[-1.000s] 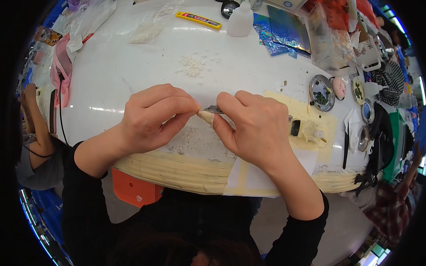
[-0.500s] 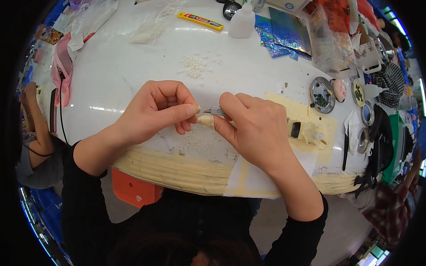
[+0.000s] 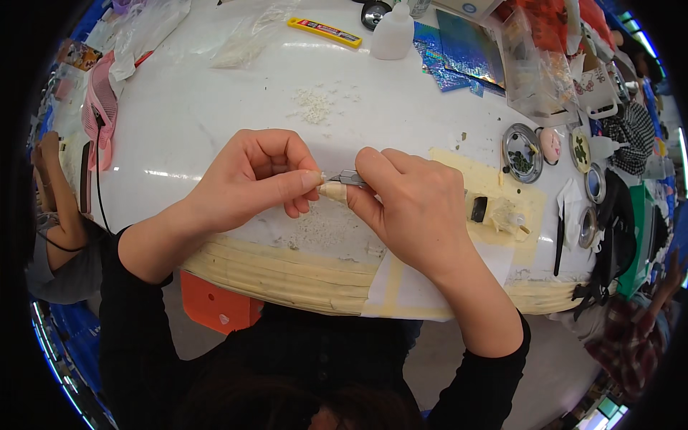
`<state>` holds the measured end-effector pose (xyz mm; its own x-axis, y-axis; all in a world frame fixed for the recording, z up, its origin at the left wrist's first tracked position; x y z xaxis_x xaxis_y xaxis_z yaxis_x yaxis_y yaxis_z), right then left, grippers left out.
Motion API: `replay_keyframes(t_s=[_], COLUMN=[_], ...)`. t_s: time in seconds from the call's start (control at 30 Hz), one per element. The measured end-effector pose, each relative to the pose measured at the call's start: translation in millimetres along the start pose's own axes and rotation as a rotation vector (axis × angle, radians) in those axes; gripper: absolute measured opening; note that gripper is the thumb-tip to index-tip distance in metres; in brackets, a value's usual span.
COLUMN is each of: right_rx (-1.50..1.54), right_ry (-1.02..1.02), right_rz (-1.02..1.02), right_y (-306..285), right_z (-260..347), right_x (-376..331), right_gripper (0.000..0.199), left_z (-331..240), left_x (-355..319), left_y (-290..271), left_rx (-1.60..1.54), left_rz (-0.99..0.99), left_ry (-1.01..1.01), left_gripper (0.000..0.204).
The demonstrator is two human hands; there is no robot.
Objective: The person is using a craft knife to carve and scrape a small cylindrical object on a workbench.
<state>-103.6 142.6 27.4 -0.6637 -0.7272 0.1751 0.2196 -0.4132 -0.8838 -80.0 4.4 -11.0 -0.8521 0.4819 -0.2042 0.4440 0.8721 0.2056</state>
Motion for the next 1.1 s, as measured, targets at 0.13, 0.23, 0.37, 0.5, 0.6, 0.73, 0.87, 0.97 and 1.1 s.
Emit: replay_keyframes(t_s=[0.13, 0.23, 0.37, 0.5, 0.6, 0.73, 0.87, 0.97, 1.1], right_rx=[-0.061, -0.179, -0.411, -0.504, -0.515, -0.447, -0.361, -0.325, -0.291], right_ry=[-0.042, -0.156, -0.37, -0.506, -0.523, -0.426, -0.29, -0.259, -0.238], right_rz=[-0.05, -0.165, -0.375, -0.529, -0.547, -0.462, -0.357, -0.301, -0.269], right_y=[-2, -13, -29, -27, -28, -26, -25, -21, -18], right_z=[3, 15, 35, 47, 50, 39, 28, 26, 23], right_x=[-1, -2, -17, -29, -30, -21, -11, -8, -6], right_gripper=[0.032, 0.031, 0.031, 0.035, 0.036, 0.036, 0.034, 0.032, 0.032], left_z=[-20, -25, -24, -28, -28, -14, -7, -5, -4], left_x=[-5, -8, -6, -10, -10, -3, -1, -2, -2], left_y=[3, 4, 2, 4, 5, 2, 3, 3, 3], left_rx=[0.415, 0.482, 0.441, 0.47, 0.42, -0.021, -0.177, -0.178, -0.174], left_rz=[-0.041, -0.074, -0.071, -0.063, -0.053, 0.033, 0.091, 0.083, 0.08], left_ry=[0.273, 0.352, 0.362, 0.409, 0.417, 0.19, 0.075, 0.059, 0.057], left_gripper=[0.004, 0.004, 0.005, 0.005, 0.004, 0.006, 0.012, 0.014, 0.014])
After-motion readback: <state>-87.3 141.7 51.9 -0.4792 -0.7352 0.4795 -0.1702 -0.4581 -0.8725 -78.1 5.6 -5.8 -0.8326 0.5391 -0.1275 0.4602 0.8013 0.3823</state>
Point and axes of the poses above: each hand's wrist, its own x-axis towards the middle knuckle, its own y-axis out of the palm, z = x × y, the point moved 8 cm from there along x, towards the middle knuckle, and after that the axes turned 9 degrees about z, right-handed, at the moved point
